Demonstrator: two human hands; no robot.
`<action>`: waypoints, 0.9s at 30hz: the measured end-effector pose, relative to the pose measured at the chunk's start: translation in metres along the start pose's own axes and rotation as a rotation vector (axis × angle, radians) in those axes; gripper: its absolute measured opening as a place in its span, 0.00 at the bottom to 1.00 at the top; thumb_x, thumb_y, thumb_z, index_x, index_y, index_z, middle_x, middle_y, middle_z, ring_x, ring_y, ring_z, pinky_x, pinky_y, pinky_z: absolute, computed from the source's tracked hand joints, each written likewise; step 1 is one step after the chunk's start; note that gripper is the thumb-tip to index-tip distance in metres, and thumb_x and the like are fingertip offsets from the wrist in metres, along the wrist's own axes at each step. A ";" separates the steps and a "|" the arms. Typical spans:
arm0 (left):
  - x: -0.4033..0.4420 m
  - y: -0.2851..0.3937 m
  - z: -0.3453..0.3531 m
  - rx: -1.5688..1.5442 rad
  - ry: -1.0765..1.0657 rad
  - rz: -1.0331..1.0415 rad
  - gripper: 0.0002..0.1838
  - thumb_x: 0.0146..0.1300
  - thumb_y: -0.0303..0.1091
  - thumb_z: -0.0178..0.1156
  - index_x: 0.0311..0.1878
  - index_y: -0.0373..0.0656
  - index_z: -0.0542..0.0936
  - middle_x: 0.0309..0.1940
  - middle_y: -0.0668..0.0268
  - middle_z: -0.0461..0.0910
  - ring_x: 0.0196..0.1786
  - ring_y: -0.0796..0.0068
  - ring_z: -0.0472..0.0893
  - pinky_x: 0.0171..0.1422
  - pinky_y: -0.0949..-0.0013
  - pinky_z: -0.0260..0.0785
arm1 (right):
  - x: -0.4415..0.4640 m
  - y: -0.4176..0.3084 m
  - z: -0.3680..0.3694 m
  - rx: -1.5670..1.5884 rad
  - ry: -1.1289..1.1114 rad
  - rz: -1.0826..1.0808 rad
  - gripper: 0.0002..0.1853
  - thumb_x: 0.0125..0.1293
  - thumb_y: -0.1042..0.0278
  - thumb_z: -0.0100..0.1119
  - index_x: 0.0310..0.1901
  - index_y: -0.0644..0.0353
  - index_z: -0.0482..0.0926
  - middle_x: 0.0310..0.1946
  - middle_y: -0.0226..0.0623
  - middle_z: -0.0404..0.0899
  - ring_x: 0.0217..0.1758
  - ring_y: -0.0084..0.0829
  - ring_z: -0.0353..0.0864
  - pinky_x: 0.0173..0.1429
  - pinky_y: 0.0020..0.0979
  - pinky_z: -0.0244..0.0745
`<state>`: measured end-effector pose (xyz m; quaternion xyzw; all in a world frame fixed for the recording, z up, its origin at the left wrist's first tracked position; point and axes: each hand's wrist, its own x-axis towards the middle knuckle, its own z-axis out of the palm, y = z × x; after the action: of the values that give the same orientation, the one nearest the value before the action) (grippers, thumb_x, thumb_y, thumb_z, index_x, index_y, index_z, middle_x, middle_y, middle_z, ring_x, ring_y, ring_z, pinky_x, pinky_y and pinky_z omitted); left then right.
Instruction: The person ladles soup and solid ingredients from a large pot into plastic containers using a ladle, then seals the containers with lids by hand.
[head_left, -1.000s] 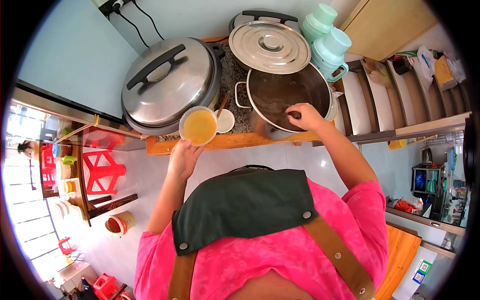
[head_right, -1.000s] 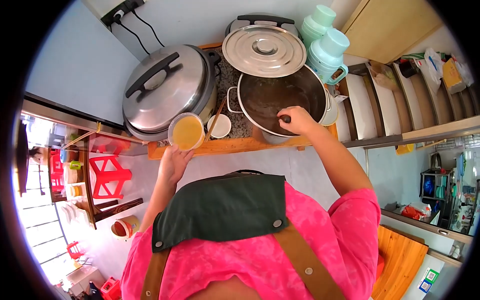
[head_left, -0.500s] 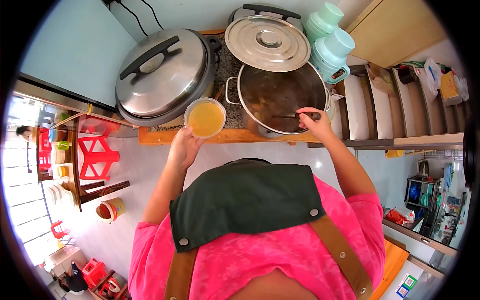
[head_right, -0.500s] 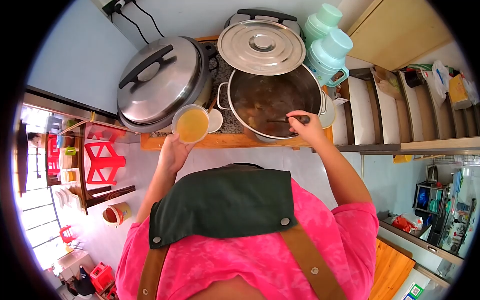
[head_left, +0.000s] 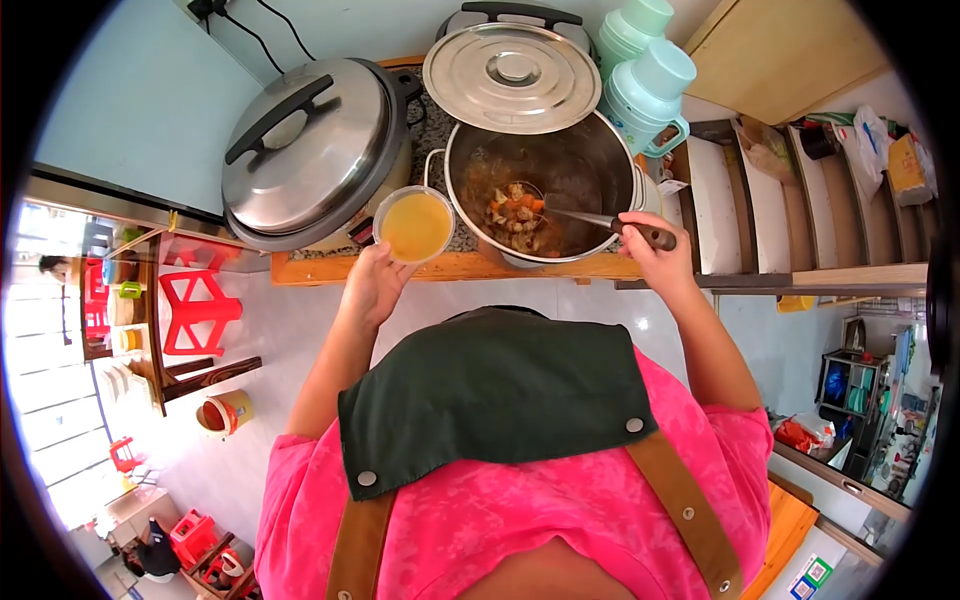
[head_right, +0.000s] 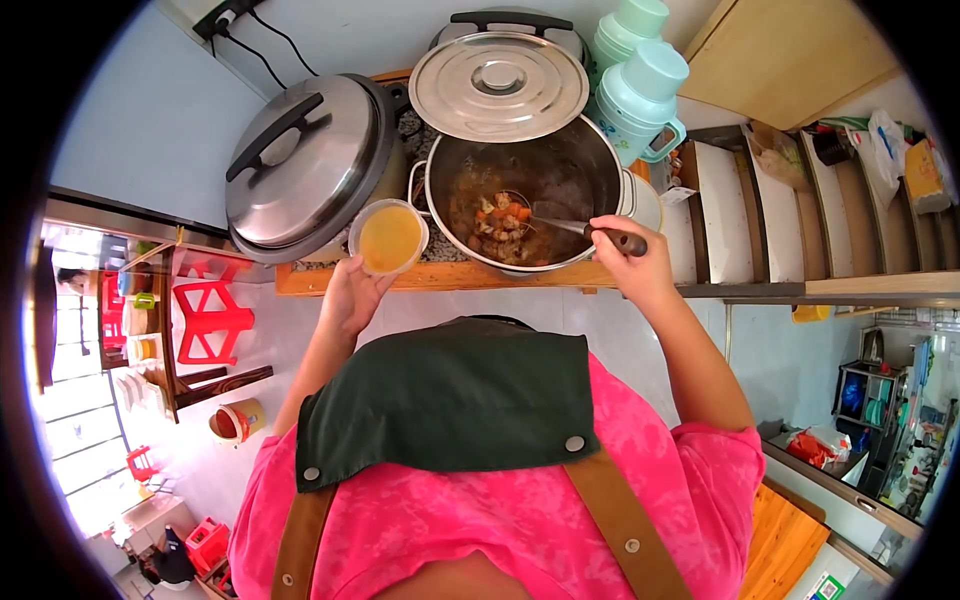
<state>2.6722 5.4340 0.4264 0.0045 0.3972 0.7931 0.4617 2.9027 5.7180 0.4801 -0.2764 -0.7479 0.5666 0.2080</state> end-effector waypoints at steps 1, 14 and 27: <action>0.001 -0.001 0.001 -0.006 -0.002 -0.002 0.27 0.57 0.35 0.49 0.57 0.31 0.60 0.57 0.55 0.65 0.60 0.60 0.65 0.67 0.60 0.55 | 0.001 0.001 -0.001 0.014 0.024 0.004 0.09 0.57 0.72 0.57 0.39 0.65 0.77 0.25 0.32 0.76 0.25 0.19 0.76 0.30 0.20 0.73; 0.006 -0.006 -0.003 0.020 0.004 -0.023 0.28 0.56 0.37 0.51 0.58 0.33 0.60 0.57 0.57 0.66 0.60 0.62 0.65 0.67 0.61 0.54 | 0.010 -0.011 -0.022 0.079 0.284 0.164 0.20 0.59 0.55 0.56 0.35 0.69 0.76 0.19 0.41 0.76 0.17 0.25 0.75 0.21 0.22 0.70; 0.012 -0.008 -0.001 -0.043 0.012 -0.052 0.20 0.56 0.33 0.52 0.51 0.34 0.66 0.51 0.57 0.70 0.56 0.64 0.68 0.65 0.60 0.57 | 0.016 -0.004 -0.037 0.188 0.308 0.417 0.21 0.61 0.49 0.51 0.34 0.64 0.75 0.17 0.36 0.75 0.17 0.23 0.74 0.21 0.22 0.69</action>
<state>2.6710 5.4444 0.4169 -0.0206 0.3827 0.7893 0.4797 2.9127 5.7546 0.4942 -0.4866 -0.5787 0.6153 0.2229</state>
